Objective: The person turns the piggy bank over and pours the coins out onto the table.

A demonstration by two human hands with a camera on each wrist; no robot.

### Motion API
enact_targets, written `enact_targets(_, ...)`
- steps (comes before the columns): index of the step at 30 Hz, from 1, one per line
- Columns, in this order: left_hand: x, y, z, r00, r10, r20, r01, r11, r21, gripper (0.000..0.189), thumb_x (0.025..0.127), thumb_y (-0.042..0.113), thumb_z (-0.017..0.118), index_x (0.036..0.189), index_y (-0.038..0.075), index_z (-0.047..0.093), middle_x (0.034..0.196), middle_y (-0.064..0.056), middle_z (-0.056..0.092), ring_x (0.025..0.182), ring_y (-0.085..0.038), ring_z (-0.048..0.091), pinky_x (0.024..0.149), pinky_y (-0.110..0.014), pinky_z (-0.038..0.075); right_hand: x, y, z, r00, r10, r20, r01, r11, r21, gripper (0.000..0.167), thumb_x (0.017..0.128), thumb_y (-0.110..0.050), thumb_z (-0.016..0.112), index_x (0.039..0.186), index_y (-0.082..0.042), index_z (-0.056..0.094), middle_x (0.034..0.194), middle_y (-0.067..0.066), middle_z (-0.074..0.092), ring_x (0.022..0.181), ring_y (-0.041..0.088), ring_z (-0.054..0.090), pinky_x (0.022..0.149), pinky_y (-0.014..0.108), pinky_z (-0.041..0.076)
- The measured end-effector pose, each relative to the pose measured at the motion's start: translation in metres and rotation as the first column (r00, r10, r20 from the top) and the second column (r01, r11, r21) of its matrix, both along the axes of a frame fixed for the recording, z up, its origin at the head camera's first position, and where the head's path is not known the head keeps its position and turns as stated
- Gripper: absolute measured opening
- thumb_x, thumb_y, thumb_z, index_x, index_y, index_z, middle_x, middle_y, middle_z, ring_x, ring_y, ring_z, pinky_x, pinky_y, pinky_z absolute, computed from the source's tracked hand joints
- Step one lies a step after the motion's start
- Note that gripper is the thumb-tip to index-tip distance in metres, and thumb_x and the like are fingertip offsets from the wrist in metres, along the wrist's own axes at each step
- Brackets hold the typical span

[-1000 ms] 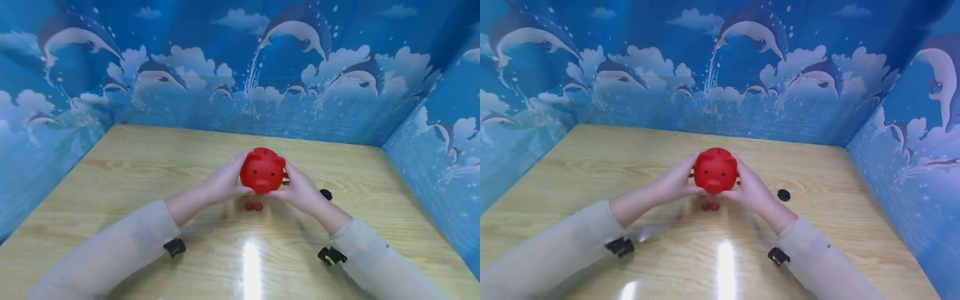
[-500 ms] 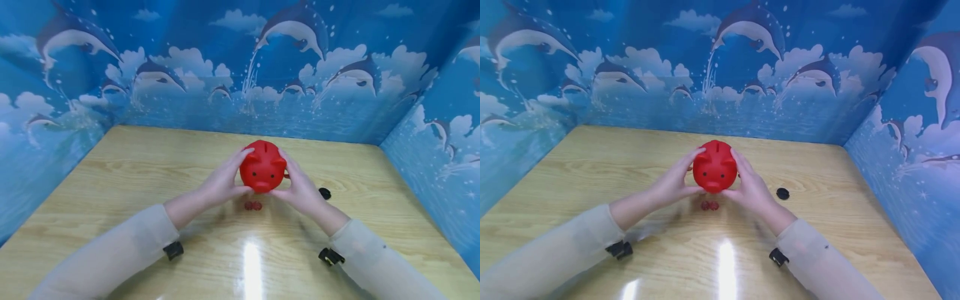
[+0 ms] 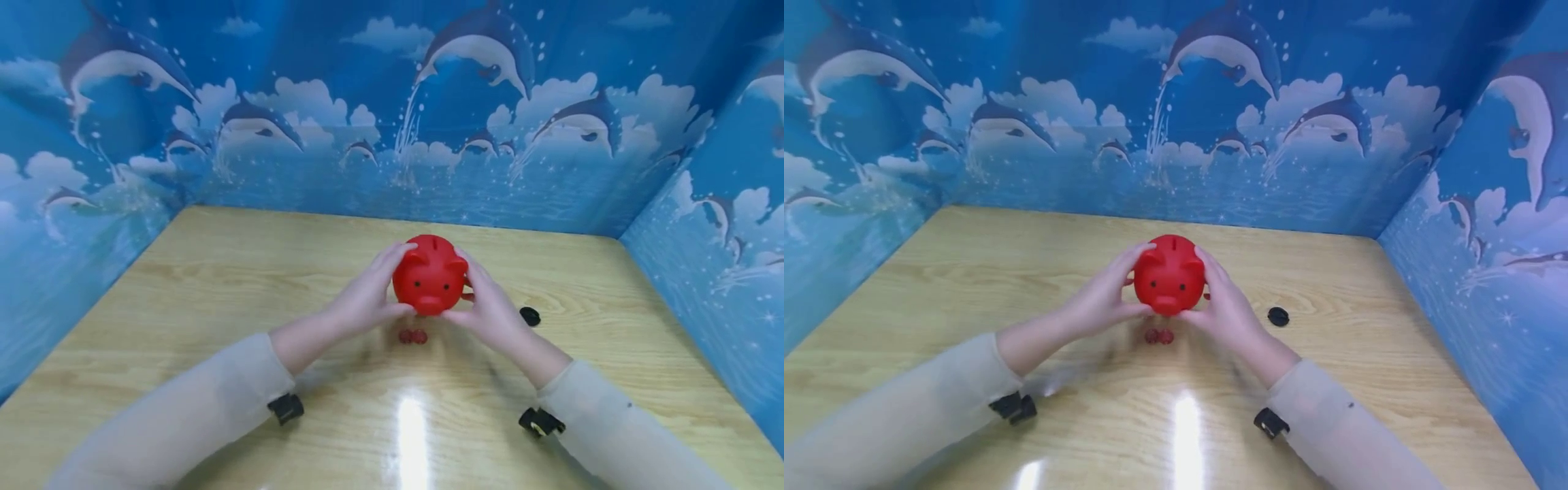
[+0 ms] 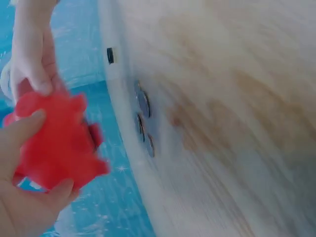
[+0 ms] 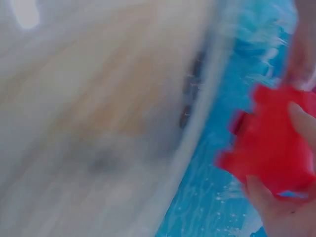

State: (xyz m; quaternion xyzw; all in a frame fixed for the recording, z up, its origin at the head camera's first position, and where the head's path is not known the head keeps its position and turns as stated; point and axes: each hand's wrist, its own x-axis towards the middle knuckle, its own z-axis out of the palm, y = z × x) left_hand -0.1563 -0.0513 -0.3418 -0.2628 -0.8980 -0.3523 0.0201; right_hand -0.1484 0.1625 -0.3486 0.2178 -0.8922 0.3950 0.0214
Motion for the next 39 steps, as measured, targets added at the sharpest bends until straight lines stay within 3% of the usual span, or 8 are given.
enact_targets(8,0.001,-0.003,0.000,0.995,-0.021,-0.101,0.013,0.997,-0.073,0.094,0.070,0.017,0.083,0.145,0.018,0.027,0.146,-0.008,0.029,0.127,-0.024,0.038,0.083,-0.036,0.052,0.003,-0.002,-0.006,0.993,-0.005,-0.114,0.004,1.000,-0.003,0.095,0.073,-0.013,0.080,0.148,-0.016,0.022,0.144,0.007,0.035,0.122,0.026,0.043,0.081,0.042,0.052)
enact_targets(11,0.000,-0.004,0.001,0.996,-0.022,-0.084,0.015,0.996,-0.087,0.094,0.069,0.017,0.083,0.145,0.017,0.026,0.146,-0.007,0.031,0.126,-0.022,0.038,0.082,-0.035,0.052,0.003,-0.003,-0.006,0.992,-0.013,-0.123,0.014,1.000,0.009,0.095,0.072,-0.015,0.081,0.147,-0.018,0.024,0.142,0.005,0.038,0.121,0.024,0.044,0.081,0.042,0.052)
enact_targets(17,0.001,-0.005,-0.003,1.000,-0.003,-0.002,0.003,0.995,-0.099,0.094,0.069,0.020,0.084,0.144,0.014,0.027,0.139,-0.004,0.038,0.123,-0.018,0.040,0.082,-0.032,0.052,0.003,-0.006,-0.007,1.000,-0.008,-0.025,0.009,0.999,0.033,0.093,0.073,-0.017,0.081,0.147,-0.017,0.025,0.138,0.005,0.042,0.117,0.025,0.048,0.082,0.041,0.052)
enact_targets(22,0.002,-0.006,-0.003,0.989,-0.030,-0.146,0.023,0.999,-0.048,0.095,0.070,0.016,0.083,0.145,0.011,0.025,0.146,-0.010,0.029,0.127,-0.024,0.037,0.084,-0.035,0.051,0.004,-0.007,-0.002,0.994,-0.029,-0.109,0.033,0.999,0.039,0.099,0.073,-0.012,0.080,0.149,-0.013,0.017,0.147,0.010,0.030,0.125,0.028,0.041,0.084,0.042,0.051)
enact_targets(24,0.003,-0.006,-0.002,0.985,-0.032,-0.172,0.027,0.999,-0.032,0.092,0.070,0.016,0.083,0.143,0.010,0.028,0.144,-0.009,0.033,0.126,-0.023,0.038,0.084,-0.035,0.051,0.004,-0.006,0.002,0.996,-0.015,-0.086,0.017,0.999,0.028,0.097,0.073,-0.011,0.080,0.149,-0.013,0.019,0.145,0.009,0.032,0.123,0.028,0.043,0.083,0.043,0.051)
enact_targets(31,0.003,-0.005,-0.002,0.999,0.014,-0.029,-0.017,0.995,-0.097,0.088,0.070,0.021,0.083,0.142,0.011,0.034,0.138,-0.004,0.042,0.123,-0.018,0.041,0.082,-0.032,0.052,0.003,-0.006,0.002,0.997,0.026,0.079,-0.030,0.999,0.040,0.091,0.074,-0.018,0.080,0.146,-0.014,0.025,0.138,0.005,0.043,0.119,0.026,0.047,0.082,0.041,0.052)
enact_targets(34,0.002,-0.005,-0.003,0.999,0.000,-0.033,-0.003,0.996,-0.086,0.088,0.070,0.020,0.083,0.142,0.012,0.033,0.139,-0.005,0.041,0.124,-0.020,0.041,0.083,-0.033,0.052,0.004,-0.005,-0.002,0.997,0.012,0.070,-0.013,1.000,0.011,0.092,0.074,-0.015,0.080,0.147,-0.014,0.023,0.139,0.007,0.042,0.119,0.027,0.047,0.083,0.041,0.051)
enact_targets(39,0.002,-0.005,-0.005,0.997,-0.003,-0.082,-0.002,0.998,-0.055,0.096,0.072,0.017,0.082,0.148,0.014,0.022,0.150,-0.010,0.026,0.133,-0.027,0.031,0.089,-0.039,0.048,0.004,-0.006,-0.005,1.000,-0.015,-0.014,0.014,0.999,-0.051,0.094,0.074,-0.010,0.080,0.148,-0.018,0.023,0.140,0.006,0.040,0.120,0.025,0.045,0.083,0.042,0.051)
